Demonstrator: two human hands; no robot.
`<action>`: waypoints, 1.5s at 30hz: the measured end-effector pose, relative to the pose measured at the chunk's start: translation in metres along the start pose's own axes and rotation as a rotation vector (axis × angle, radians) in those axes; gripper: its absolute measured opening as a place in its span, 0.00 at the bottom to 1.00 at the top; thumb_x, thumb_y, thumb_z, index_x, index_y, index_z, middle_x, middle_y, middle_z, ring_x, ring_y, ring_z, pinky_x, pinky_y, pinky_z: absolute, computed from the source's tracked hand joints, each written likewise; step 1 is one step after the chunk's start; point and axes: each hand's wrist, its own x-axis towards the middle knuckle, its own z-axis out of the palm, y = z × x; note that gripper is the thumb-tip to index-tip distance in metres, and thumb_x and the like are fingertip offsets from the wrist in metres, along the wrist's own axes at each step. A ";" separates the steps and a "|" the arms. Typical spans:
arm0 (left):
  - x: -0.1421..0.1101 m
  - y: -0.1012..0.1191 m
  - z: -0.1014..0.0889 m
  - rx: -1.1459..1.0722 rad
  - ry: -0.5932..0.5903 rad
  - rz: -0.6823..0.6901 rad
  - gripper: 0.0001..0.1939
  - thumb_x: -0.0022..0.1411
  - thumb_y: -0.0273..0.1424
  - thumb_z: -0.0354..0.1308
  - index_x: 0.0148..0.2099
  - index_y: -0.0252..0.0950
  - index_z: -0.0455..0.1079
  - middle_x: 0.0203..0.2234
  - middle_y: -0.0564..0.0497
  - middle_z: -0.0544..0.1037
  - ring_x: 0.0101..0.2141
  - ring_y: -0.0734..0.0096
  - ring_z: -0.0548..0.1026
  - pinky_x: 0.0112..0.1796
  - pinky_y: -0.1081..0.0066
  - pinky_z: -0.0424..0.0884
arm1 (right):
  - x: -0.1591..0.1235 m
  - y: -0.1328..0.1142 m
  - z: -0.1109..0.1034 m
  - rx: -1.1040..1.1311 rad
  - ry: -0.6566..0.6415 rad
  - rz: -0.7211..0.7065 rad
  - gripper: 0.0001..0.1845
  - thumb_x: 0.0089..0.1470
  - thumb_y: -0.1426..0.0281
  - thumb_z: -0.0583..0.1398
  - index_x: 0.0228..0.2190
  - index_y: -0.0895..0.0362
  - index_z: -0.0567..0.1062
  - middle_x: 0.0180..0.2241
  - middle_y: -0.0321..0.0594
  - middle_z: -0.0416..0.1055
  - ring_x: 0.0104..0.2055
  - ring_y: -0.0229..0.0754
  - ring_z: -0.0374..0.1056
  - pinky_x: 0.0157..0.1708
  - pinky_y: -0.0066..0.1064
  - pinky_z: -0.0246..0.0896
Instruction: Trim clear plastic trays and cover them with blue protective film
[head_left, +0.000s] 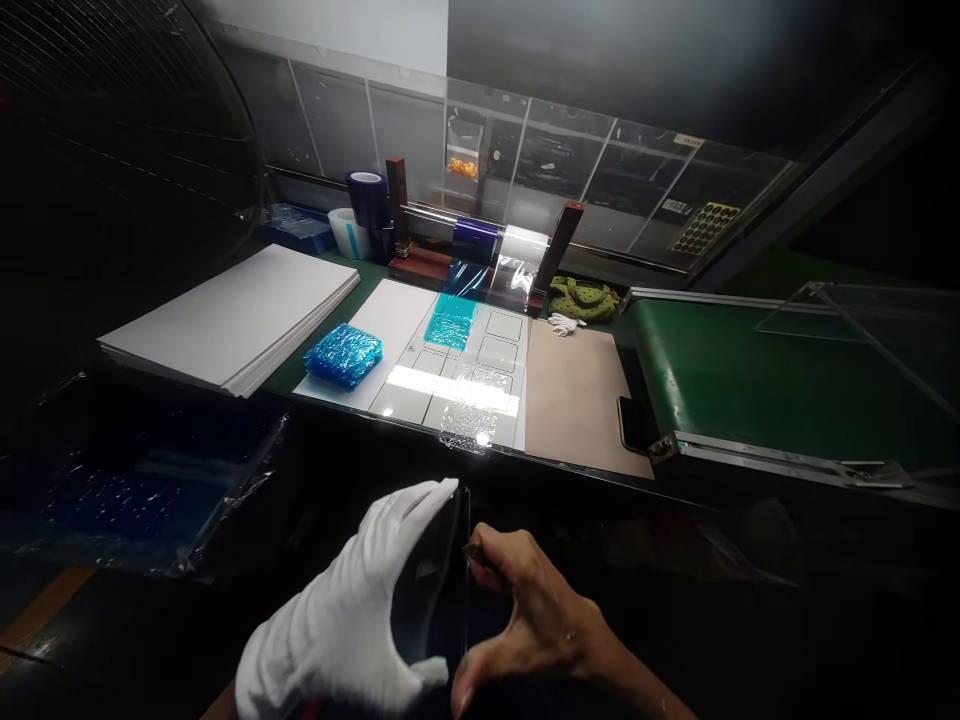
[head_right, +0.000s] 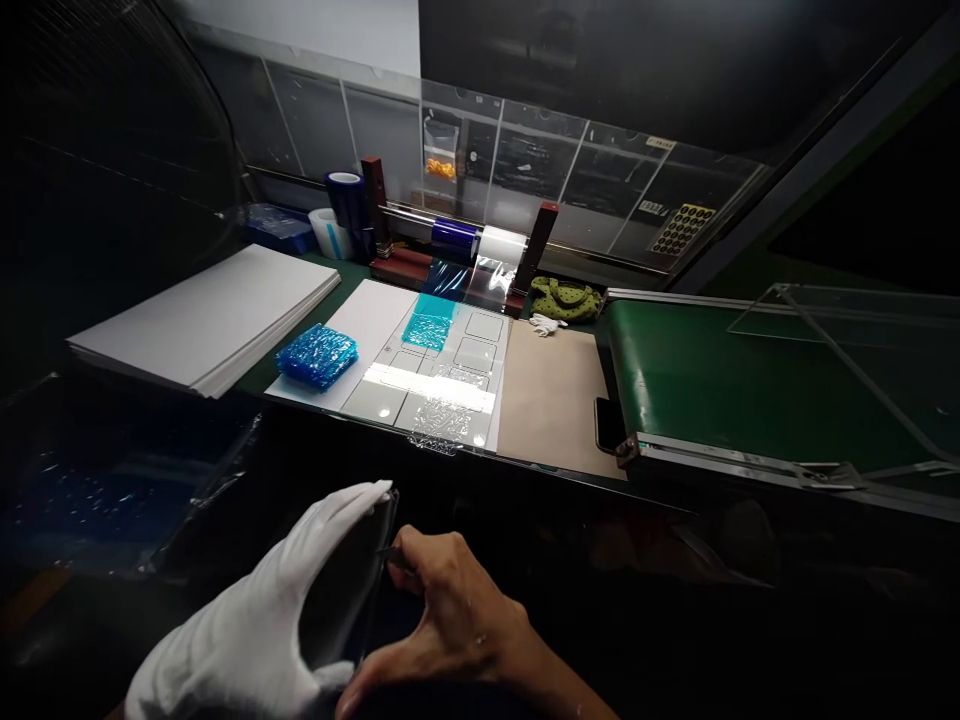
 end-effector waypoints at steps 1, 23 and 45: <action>-0.002 0.000 -0.001 -0.001 -0.002 -0.001 0.59 0.38 0.41 0.66 0.67 0.46 0.37 0.63 0.46 0.53 0.58 0.48 0.59 0.53 0.56 0.67 | 0.000 -0.001 0.001 -0.001 -0.007 0.009 0.39 0.19 0.47 0.71 0.32 0.55 0.68 0.25 0.31 0.57 0.29 0.35 0.56 0.28 0.24 0.63; -0.007 -0.005 -0.001 0.038 -0.080 0.004 0.57 0.41 0.46 0.65 0.67 0.45 0.36 0.62 0.44 0.53 0.58 0.49 0.58 0.54 0.54 0.66 | -0.009 0.012 0.029 0.017 0.085 -0.044 0.31 0.34 0.43 0.65 0.23 0.56 0.60 0.22 0.29 0.53 0.24 0.31 0.47 0.20 0.24 0.45; -0.004 -0.014 0.004 0.583 0.341 -0.080 0.49 0.46 0.42 0.58 0.66 0.30 0.44 0.57 0.37 0.61 0.55 0.53 0.61 0.54 0.54 0.54 | -0.001 0.022 0.023 -0.034 0.371 0.024 0.15 0.58 0.63 0.54 0.23 0.57 0.65 0.18 0.28 0.53 0.19 0.30 0.48 0.19 0.24 0.43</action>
